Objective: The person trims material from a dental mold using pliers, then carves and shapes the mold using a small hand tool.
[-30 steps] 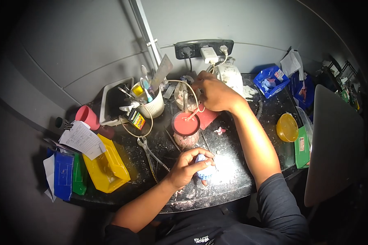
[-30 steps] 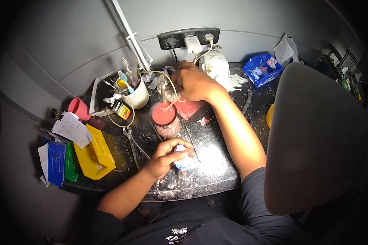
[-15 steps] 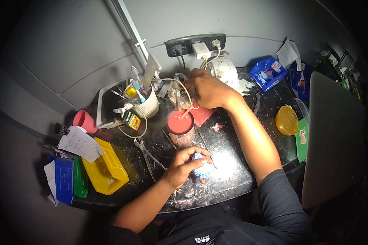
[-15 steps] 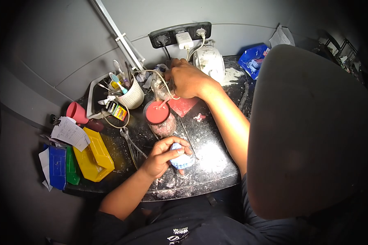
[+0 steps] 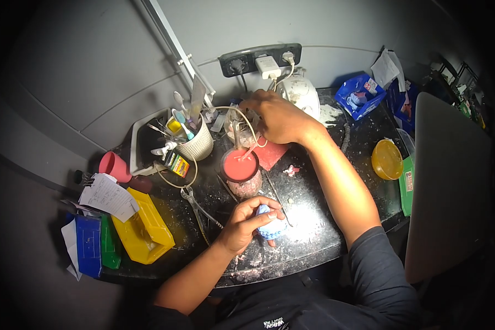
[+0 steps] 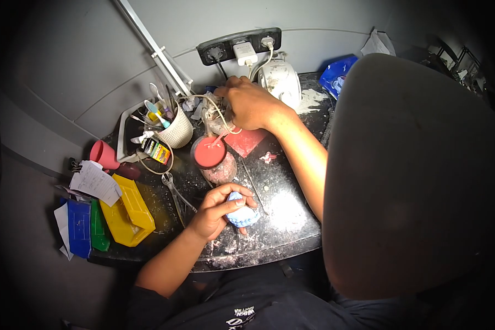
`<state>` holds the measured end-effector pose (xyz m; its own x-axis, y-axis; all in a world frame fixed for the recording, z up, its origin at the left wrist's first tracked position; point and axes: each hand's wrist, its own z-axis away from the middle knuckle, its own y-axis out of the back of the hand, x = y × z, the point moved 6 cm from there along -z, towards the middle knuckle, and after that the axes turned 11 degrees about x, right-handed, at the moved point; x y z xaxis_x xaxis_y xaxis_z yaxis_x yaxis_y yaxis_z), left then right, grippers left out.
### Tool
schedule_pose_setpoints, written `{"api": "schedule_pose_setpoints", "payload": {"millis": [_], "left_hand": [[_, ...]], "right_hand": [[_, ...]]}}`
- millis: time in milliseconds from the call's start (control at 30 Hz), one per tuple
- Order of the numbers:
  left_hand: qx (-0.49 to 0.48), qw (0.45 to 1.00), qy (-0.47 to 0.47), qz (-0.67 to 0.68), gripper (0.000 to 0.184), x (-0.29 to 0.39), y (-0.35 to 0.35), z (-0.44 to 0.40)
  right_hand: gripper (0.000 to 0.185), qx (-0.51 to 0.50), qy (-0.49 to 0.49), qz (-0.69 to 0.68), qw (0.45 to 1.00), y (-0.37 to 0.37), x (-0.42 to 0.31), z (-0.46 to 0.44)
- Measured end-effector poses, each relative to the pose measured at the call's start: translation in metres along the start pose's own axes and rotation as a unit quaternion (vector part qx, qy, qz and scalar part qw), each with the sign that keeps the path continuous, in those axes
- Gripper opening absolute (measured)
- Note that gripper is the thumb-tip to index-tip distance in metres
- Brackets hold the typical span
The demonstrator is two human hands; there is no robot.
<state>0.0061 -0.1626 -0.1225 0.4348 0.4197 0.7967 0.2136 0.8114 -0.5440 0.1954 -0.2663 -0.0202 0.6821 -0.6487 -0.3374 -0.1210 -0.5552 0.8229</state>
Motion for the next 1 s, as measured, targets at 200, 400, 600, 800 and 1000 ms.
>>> {"api": "schedule_pose_setpoints", "payload": {"millis": [200,400,600,800,1000], "left_hand": [[0.001,1.0,0.007,-0.008,0.025,-0.002,0.0,0.0],[0.001,1.0,0.01,-0.008,0.025,-0.002,0.0,0.0],[0.004,1.0,0.013,-0.013,0.025,-0.002,-0.001,0.001],[0.003,1.0,0.017,-0.014,0.025,-0.002,-0.002,0.001],[0.002,1.0,0.025,-0.011,0.025,-0.004,-0.002,0.002]], "right_hand": [[0.052,0.004,-0.01,-0.003,1.0,0.009,-0.001,0.0],[0.053,-0.072,-0.023,0.015,0.997,0.006,-0.004,0.002],[0.059,-0.106,-0.03,-0.029,0.993,-0.005,-0.004,0.005],[0.048,-0.094,-0.03,-0.083,0.992,-0.007,0.0,0.001],[0.033,-0.011,0.013,-0.13,0.991,-0.003,0.002,-0.001]]}}
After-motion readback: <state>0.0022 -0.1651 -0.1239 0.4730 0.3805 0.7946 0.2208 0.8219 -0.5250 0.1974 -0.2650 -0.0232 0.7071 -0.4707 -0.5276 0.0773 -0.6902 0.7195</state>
